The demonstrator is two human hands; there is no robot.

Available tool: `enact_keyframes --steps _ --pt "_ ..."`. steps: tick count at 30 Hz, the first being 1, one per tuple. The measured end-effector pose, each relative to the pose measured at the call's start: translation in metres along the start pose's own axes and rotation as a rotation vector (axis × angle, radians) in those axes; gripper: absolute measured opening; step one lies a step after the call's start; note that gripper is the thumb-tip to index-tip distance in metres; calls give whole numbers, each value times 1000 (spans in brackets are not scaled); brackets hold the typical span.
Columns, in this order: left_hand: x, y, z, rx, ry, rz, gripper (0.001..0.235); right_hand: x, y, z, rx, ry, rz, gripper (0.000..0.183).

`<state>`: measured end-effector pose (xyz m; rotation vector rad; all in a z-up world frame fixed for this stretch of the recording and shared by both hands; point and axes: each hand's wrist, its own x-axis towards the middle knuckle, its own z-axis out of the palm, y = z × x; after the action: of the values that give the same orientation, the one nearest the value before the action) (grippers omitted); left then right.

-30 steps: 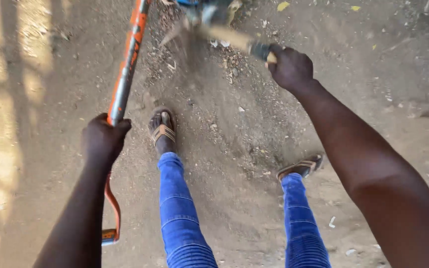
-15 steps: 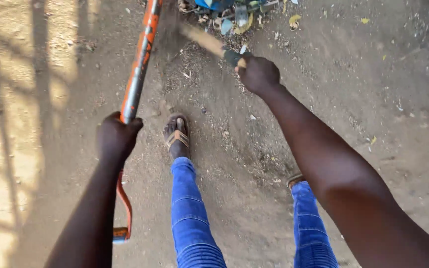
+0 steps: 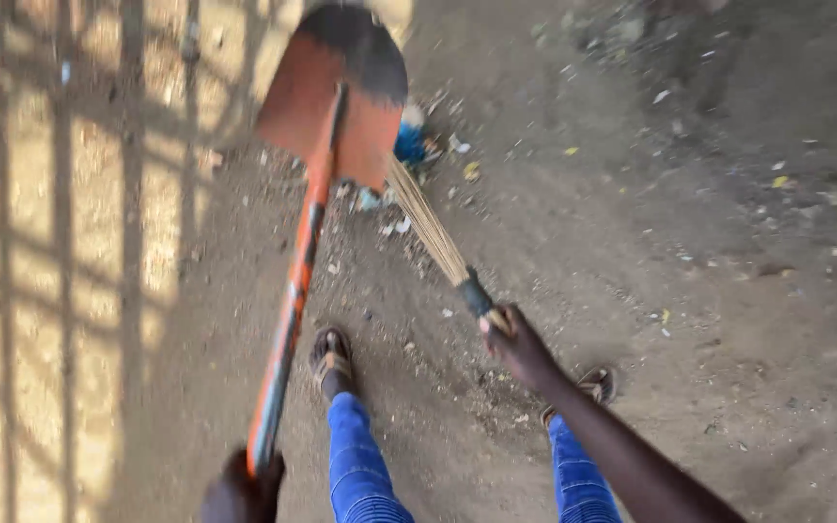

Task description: The person is cleaning a dirt floor by sweeping debris into piles with a hand broom and then using a shovel to transfer the debris into a red bucket.

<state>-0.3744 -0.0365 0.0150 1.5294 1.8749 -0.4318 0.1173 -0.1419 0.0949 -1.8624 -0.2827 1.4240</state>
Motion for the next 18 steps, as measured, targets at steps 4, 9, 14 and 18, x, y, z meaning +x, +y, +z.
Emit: enact_keyframes --steps 4,9,14,18 --pt "-34 86 66 -603 106 9 43 -80 -27 -22 519 148 -9 35" --pt "-76 240 6 -901 -199 212 35 -82 -1 -58 761 354 -16 39" --pt "-170 419 -57 -135 -484 209 32 -167 -70 -135 777 466 -136 31" --pt "-149 409 -9 -471 -1186 -129 27 -206 -52 -193 748 401 -226 24"
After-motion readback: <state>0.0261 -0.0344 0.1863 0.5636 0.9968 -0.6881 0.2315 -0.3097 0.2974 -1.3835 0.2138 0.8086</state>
